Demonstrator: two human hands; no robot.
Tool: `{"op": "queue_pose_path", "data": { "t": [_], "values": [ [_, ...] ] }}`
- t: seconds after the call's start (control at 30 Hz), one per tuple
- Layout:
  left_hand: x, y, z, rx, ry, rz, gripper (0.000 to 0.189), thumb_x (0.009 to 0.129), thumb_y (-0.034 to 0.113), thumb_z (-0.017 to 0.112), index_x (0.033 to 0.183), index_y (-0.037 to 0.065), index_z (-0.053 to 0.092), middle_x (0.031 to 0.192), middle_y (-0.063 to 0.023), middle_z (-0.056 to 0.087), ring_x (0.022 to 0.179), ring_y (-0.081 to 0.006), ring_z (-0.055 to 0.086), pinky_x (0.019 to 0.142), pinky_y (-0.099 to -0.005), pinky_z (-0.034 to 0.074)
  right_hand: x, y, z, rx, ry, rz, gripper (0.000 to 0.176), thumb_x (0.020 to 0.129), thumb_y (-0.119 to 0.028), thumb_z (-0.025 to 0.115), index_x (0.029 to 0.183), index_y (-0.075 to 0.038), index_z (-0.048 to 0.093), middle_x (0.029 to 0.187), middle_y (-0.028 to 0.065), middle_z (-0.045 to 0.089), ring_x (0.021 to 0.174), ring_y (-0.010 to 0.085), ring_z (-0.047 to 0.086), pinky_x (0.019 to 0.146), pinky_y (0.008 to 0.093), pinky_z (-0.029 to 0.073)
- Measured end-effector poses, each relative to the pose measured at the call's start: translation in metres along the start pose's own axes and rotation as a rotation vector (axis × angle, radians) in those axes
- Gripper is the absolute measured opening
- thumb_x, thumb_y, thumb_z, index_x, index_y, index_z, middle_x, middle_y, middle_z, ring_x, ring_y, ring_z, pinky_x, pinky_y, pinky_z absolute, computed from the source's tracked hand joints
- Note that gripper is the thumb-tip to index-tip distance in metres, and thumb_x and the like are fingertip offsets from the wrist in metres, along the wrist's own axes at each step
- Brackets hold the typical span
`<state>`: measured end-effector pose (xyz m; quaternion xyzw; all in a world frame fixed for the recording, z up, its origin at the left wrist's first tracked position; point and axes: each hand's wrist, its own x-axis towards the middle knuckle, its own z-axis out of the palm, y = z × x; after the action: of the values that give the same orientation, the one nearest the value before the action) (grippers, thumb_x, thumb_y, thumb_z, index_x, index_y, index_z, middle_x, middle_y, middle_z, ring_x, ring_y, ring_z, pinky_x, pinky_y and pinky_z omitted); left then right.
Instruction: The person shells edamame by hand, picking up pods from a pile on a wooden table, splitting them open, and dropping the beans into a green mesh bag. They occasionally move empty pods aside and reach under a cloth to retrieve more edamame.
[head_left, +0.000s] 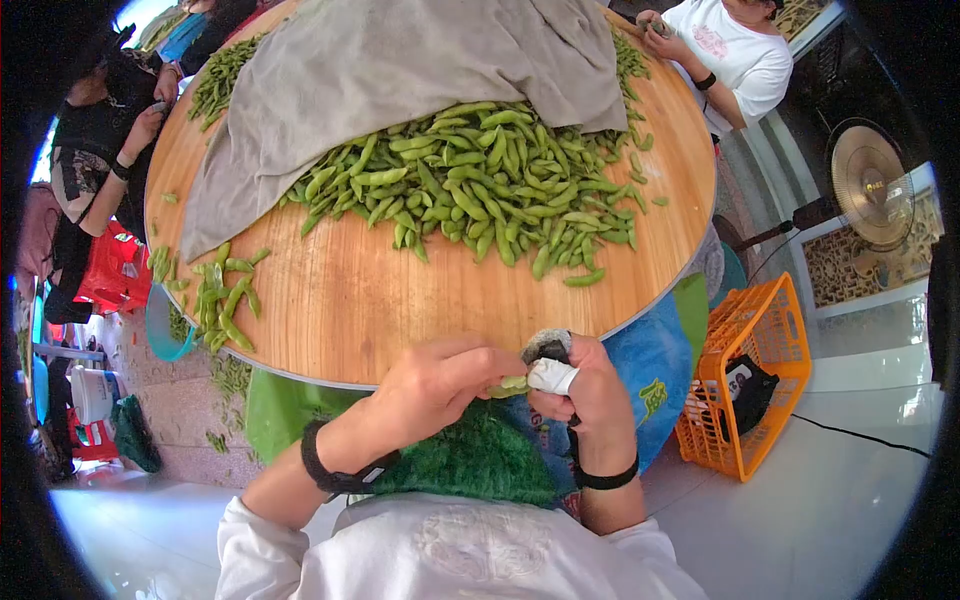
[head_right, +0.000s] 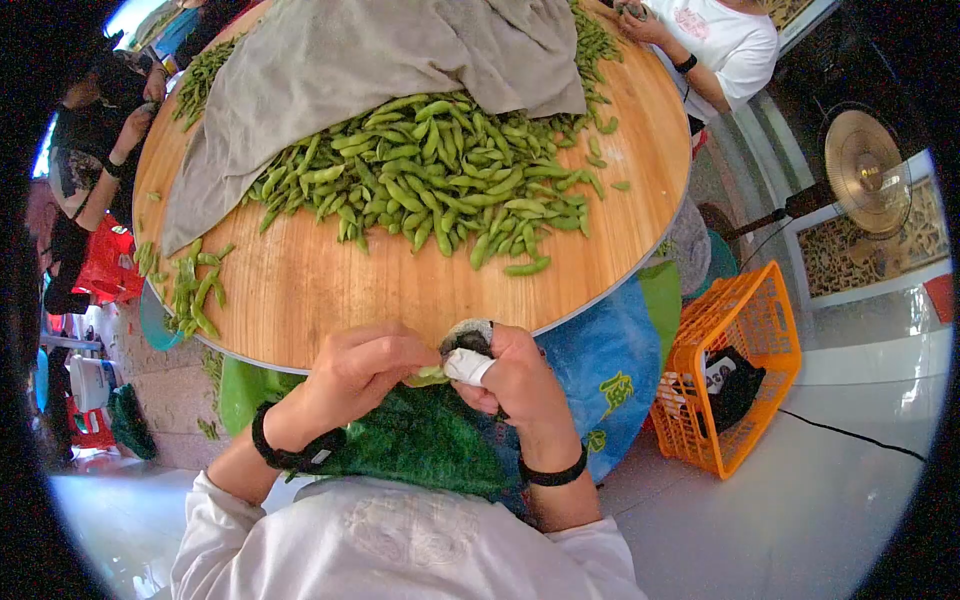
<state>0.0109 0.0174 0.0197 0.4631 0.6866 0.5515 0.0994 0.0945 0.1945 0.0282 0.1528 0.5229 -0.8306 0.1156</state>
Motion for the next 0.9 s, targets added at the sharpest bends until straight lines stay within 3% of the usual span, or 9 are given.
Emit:
{"op": "queue_pose_path", "data": {
  "t": [0.07,0.17,0.4,0.47,0.53,0.7,0.77,0.83,0.9],
  "values": [
    [0.001,-0.003,0.001,0.051,-0.033,0.051,0.031,0.068,-0.010,0.058,0.093,0.007,0.060,0.076,-0.0087,0.058,0.066,-0.0223,0.060,0.056,-0.0294,0.049,0.003,0.004,-0.003,0.212,-0.053,0.045,0.006,0.081,-0.010,0.058,0.078,-0.005,0.057,0.052,-0.0021,0.046,0.037,0.0047,0.034,0.035,0.0210,0.022],
    [0.003,-0.003,0.005,0.182,0.022,0.255,0.030,0.067,-0.006,0.061,0.094,0.007,0.059,0.076,-0.0093,0.058,0.066,-0.0240,0.060,0.058,-0.0296,0.049,0.002,0.000,-0.008,0.114,-0.028,-0.007,0.006,0.082,-0.010,0.058,0.079,-0.005,0.058,0.053,-0.0020,0.046,0.039,0.0047,0.035,0.036,0.0205,0.024],
    [-0.006,-0.004,0.009,0.051,0.040,0.043,0.028,0.068,-0.002,0.062,0.094,0.007,0.057,0.084,-0.0095,0.058,0.073,-0.0269,0.060,0.060,-0.0323,0.050,-0.007,-0.005,-0.002,-0.321,0.003,-0.149,0.006,0.079,-0.006,0.060,0.084,-0.002,0.060,0.058,-0.0002,0.052,0.048,0.0067,0.044,0.044,0.0212,0.034],
    [-0.006,-0.001,0.007,-0.003,0.052,0.003,0.027,0.068,-0.001,0.063,0.093,0.008,0.057,0.088,-0.0098,0.058,0.075,-0.0274,0.060,0.060,-0.0331,0.050,-0.003,-0.002,-0.010,-0.791,0.221,-0.500,0.008,0.075,-0.004,0.061,0.082,0.000,0.061,0.059,0.0025,0.053,0.052,0.0078,0.047,0.049,0.0234,0.039],
    [-0.006,0.010,0.000,0.244,-0.042,0.158,0.021,0.069,-0.003,0.065,0.086,0.005,0.055,0.096,-0.0116,0.057,0.081,-0.0294,0.059,0.064,-0.0350,0.051,-0.006,-0.005,-0.015,-0.751,0.268,-0.504,0.007,0.074,-0.004,0.061,0.080,0.000,0.060,0.059,0.0037,0.053,0.052,0.0091,0.048,0.050,0.0247,0.040],
    [-0.004,0.020,0.004,0.157,-0.087,0.040,0.023,0.069,0.003,0.069,0.088,0.006,0.057,0.104,-0.0114,0.054,0.086,-0.0287,0.057,0.065,-0.0342,0.050,-0.013,-0.015,0.000,-0.948,0.292,-0.504,0.008,0.073,-0.006,0.062,0.079,-0.001,0.061,0.062,0.0102,0.059,0.054,0.0196,0.057,0.052,0.0296,0.044],
    [-0.003,0.022,0.002,-0.021,0.106,-0.206,0.026,0.070,0.004,0.067,0.092,0.005,0.053,0.097,-0.0129,0.054,0.075,-0.0320,0.057,0.067,-0.0364,0.048,-0.015,-0.014,0.017,-0.891,0.233,-0.450,0.010,0.073,-0.006,0.062,0.082,-0.001,0.062,0.066,0.0125,0.061,0.058,0.0217,0.060,0.057,0.0290,0.046],
    [-0.008,0.026,-0.012,-0.007,0.022,-0.255,0.024,0.074,0.007,0.066,0.093,0.004,0.052,0.091,-0.0134,0.054,0.075,-0.0330,0.057,0.064,-0.0377,0.047,-0.010,-0.005,0.028,-0.870,0.161,-0.500,0.011,0.075,-0.008,0.062,0.083,0.000,0.061,0.068,0.0129,0.062,0.060,0.0220,0.061,0.058,0.0287,0.047],
    [-0.018,0.029,-0.030,0.339,-0.052,-0.210,0.026,0.071,0.000,0.064,0.095,0.004,0.056,0.086,-0.0104,0.058,0.081,-0.0285,0.058,0.064,-0.0357,0.049,-0.008,-0.005,0.033,-0.862,0.142,-0.440,0.013,0.078,-0.010,0.061,0.087,0.000,0.061,0.071,0.0137,0.062,0.063,0.0224,0.062,0.060,0.0290,0.047]
  ]
}}
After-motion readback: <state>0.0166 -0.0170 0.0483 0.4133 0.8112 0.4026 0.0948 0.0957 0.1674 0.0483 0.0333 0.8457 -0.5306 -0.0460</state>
